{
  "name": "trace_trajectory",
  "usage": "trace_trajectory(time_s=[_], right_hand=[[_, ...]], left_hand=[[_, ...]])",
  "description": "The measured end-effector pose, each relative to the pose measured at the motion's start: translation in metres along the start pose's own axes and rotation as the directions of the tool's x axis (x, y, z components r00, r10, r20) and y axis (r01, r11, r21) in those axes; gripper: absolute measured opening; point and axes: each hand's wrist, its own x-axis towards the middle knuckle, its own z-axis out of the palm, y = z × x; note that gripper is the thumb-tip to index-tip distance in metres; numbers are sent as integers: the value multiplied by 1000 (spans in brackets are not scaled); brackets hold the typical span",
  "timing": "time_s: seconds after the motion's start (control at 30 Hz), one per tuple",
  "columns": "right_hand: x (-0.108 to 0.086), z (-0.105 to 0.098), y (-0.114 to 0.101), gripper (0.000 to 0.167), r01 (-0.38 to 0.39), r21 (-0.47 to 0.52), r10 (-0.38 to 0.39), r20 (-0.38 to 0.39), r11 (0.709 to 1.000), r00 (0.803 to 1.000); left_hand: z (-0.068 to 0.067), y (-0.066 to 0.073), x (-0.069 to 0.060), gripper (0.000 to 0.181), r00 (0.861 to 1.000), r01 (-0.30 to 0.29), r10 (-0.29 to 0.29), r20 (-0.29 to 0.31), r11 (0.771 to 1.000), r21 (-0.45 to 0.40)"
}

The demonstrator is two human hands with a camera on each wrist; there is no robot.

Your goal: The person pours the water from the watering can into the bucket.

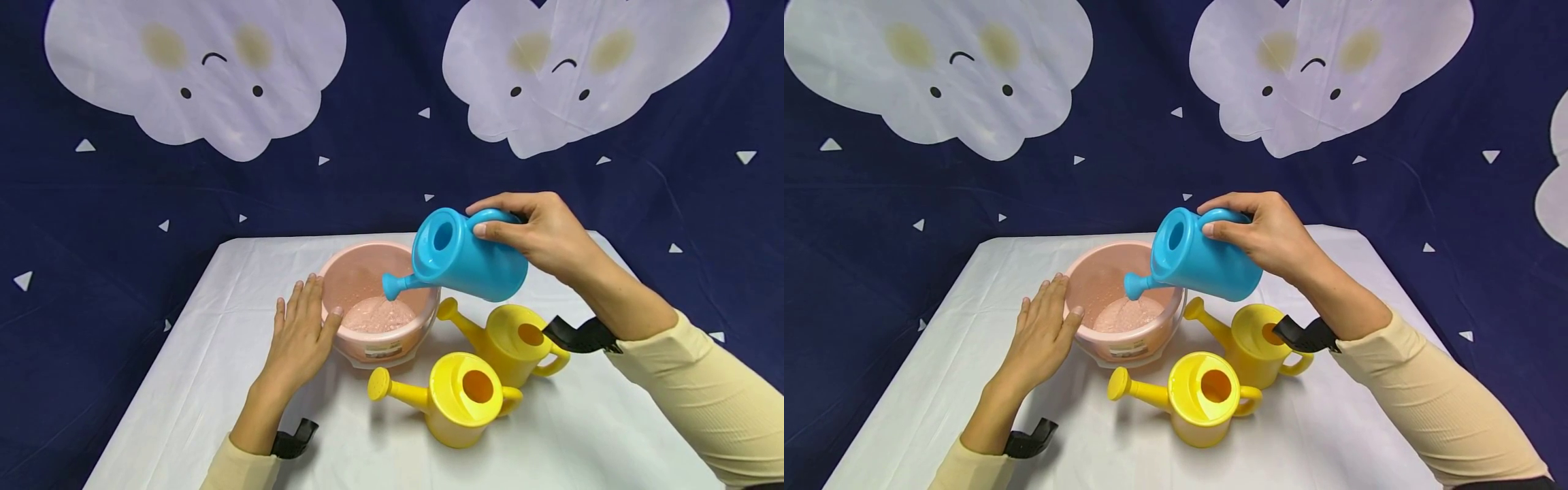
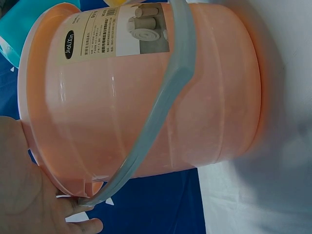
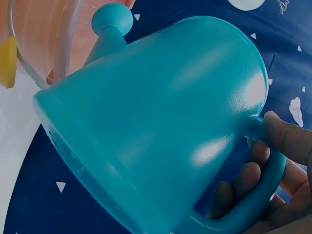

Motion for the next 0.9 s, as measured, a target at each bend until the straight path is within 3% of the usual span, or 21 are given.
trace_trajectory(time_s=[0.9], right_hand=[[4, 2, -4, 34, 5, -10, -5, -1, 1000, 1000]], left_hand=[[-1, 1, -1, 70, 1000, 8, -8, 2, 1000, 0]])
